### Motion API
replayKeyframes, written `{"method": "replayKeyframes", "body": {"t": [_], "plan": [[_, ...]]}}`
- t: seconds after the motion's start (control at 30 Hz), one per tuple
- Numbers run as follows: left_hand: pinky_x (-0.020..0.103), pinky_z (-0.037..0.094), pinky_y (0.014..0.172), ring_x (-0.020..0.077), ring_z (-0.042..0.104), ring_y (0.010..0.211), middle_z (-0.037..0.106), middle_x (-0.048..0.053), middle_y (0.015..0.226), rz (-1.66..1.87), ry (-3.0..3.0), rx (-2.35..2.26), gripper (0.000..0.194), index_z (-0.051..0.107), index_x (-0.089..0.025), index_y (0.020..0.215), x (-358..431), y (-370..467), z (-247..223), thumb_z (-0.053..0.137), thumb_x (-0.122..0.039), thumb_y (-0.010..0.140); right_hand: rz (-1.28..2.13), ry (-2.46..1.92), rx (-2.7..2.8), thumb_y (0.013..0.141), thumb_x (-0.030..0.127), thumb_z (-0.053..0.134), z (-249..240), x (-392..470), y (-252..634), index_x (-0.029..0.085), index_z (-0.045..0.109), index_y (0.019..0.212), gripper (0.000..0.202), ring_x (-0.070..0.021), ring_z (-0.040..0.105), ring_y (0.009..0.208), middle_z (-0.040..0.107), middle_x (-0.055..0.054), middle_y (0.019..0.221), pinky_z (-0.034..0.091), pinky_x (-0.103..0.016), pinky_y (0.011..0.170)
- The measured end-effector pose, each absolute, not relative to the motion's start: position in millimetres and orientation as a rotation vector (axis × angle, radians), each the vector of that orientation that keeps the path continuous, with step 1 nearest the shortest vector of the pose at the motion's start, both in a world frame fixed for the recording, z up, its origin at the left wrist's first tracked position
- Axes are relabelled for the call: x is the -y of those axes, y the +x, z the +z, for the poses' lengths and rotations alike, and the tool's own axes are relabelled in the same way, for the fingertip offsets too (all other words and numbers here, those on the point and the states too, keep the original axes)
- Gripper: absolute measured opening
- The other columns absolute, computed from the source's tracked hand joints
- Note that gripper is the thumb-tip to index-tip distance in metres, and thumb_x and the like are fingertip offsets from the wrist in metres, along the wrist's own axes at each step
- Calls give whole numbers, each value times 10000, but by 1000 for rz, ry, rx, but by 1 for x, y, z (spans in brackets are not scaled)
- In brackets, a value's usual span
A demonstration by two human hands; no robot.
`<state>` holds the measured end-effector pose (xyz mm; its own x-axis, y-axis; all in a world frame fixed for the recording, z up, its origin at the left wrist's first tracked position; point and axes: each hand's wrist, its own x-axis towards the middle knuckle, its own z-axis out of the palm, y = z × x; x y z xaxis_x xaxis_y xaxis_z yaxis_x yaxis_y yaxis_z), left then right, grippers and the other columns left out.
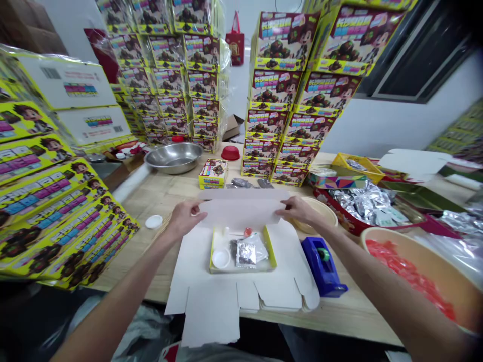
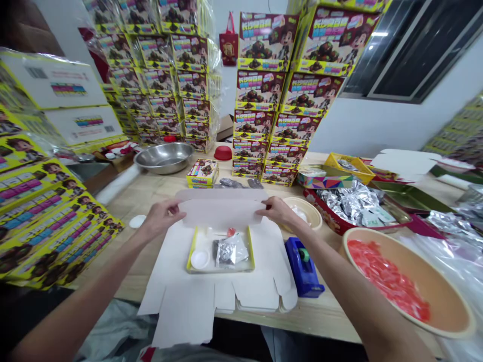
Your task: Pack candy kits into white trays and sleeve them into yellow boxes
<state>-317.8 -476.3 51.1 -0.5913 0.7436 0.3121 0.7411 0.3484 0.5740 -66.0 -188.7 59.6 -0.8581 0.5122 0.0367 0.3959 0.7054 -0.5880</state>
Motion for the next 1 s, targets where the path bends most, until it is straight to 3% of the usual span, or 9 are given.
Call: {"method": "replayKeyframes", "body": {"t": [0.1,0.2,0.4,0.5,0.57,0.67,0.73,0.83,1.0], "plan": [[233,344,565,119,479,542,520,-19,552,886,1545,-2497,244,705,-144,837,464,-313,59,524,-259,720,830,-675,2803,734,336,560,60,201,-73,145,629,700,206,-120,510,492,532,17,496,379,-212,483],[228,335,548,114,465,523,523,-20,554,916,1543,-2516,289,691,-137,885,458,-285,55,456,-166,719,995,-726,2689,792,260,437,44,226,-72,139,596,775,201,-125,542,482,566,0,525,405,-209,479],[310,473,840,207,610,934,659,90,1003,1031,1527,-2459,401,562,-160,1170,489,-240,-5,394,-154,806,957,-656,2478,806,234,438,-12,285,-40,183,519,1002,218,-226,606,819,619,-76,863,505,-338,712],[346,434,982,224,524,1156,540,120,1253,1014,1695,-2243,556,408,-180,1339,520,-237,-40,499,-219,792,988,-454,2483,731,330,609,-42,305,-17,193,410,1230,555,-288,514,1107,512,-135,1173,476,-414,898],[400,385,1043,274,414,1274,413,160,1379,951,1803,-2155,733,337,-173,1386,534,-238,-54,624,-269,719,973,-386,2525,685,381,679,-54,311,-6,201,298,1354,790,-324,336,1299,351,-166,1366,406,-450,1005],[434,316,1098,301,325,1338,318,169,1455,973,1860,-2058,761,355,-178,1374,538,-245,-54,675,-293,693,965,-218,2603,656,423,716,-56,311,0,214,169,1438,977,-339,136,1390,157,-155,1498,288,-492,1089],[411,339,1087,268,401,1293,411,143,1403,1082,1760,-1995,638,410,-193,1331,530,-253,-41,637,-295,743,973,-155,2582,649,396,729,-47,304,-4,213,192,1436,970,-334,204,1371,213,-155,1486,273,-492,1094],[403,395,1029,249,521,1163,569,119,1222,1263,1504,-1965,462,540,-172,1186,511,-266,-13,625,-330,760,1050,-276,2443,689,324,701,-27,285,-21,198,408,1311,699,-289,459,1202,469,-142,1313,395,-441,1006],[372,497,858,245,619,966,655,94,1027,1665,1012,-1552,507,551,-141,1101,479,-259,4,718,-340,666,1302,-495,2369,681,375,714,-8,262,-49,174,573,1098,483,-209,595,858,641,-64,971,508,-352,775]]}}
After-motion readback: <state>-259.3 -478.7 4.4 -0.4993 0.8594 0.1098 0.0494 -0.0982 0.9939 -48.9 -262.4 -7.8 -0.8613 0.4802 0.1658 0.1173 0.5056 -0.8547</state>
